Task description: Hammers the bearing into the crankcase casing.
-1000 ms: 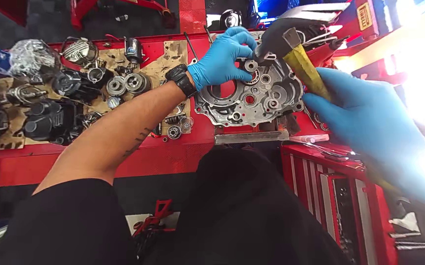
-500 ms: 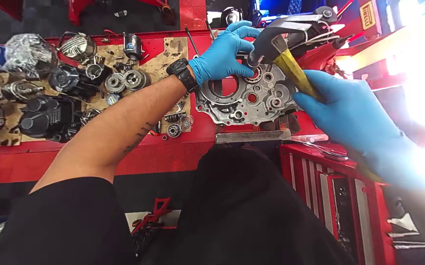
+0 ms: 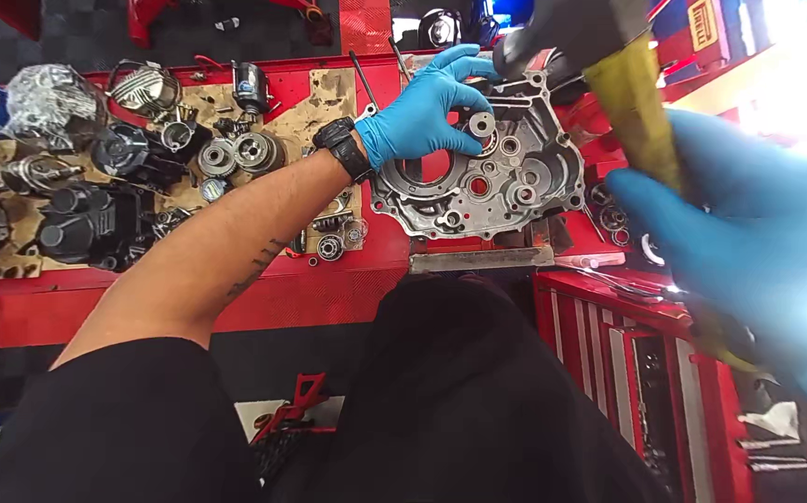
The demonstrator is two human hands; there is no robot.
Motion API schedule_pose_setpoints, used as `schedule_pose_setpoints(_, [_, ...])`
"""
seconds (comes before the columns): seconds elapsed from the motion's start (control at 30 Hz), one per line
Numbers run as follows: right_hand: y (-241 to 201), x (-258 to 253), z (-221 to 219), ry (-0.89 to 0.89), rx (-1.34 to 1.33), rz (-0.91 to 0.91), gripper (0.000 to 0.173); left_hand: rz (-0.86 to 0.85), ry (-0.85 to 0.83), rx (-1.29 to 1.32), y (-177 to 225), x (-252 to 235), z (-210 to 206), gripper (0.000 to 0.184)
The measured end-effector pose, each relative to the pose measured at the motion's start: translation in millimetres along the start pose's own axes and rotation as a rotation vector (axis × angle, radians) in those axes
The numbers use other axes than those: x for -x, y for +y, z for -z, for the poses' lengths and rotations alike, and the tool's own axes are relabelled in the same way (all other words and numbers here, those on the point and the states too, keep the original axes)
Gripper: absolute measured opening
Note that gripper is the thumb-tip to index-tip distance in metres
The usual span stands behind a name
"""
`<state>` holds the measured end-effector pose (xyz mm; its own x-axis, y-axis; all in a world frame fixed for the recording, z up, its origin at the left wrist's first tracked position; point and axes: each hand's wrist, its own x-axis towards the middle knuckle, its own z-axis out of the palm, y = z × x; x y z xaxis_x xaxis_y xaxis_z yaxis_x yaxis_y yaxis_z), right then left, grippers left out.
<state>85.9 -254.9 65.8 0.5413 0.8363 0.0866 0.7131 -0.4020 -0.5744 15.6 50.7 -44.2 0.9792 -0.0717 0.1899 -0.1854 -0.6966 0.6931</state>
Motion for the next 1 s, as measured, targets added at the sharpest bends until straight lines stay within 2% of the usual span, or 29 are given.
schedule_pose_setpoints(0.2, [12,-1,-36,-0.116,0.124,0.043,0.032,-0.031,0.007,0.025,3,0,2,0.035])
schedule_pose_setpoints(0.4, [14,-1,-9,-0.055,0.080,-0.068,0.029,0.016,0.081,-0.010,-1,-15,-7,0.030])
schedule_pose_setpoints(0.5, [22,-3,-5,-0.066,0.087,-0.157,0.027,0.038,0.059,-0.029,0,-24,-11,0.034])
schedule_pose_setpoints(0.6, [30,-5,-3,-0.082,0.106,-0.152,0.027,0.053,0.034,-0.016,2,-28,-11,0.035])
schedule_pose_setpoints(0.8, [20,-5,15,0.113,-0.034,-0.033,0.032,0.059,0.012,-0.010,2,-29,-11,0.033])
schedule_pose_setpoints(0.83, [18,-6,8,0.091,-0.017,-0.051,0.030,0.065,0.012,-0.012,2,-29,-10,0.033])
schedule_pose_setpoints(0.9, [22,-8,-8,-0.064,0.091,-0.094,0.027,0.066,0.024,-0.013,3,-28,-12,0.035])
schedule_pose_setpoints(1.0, [30,-10,-13,-0.098,0.171,-0.073,0.025,0.054,0.036,-0.020,2,-30,-11,0.034])
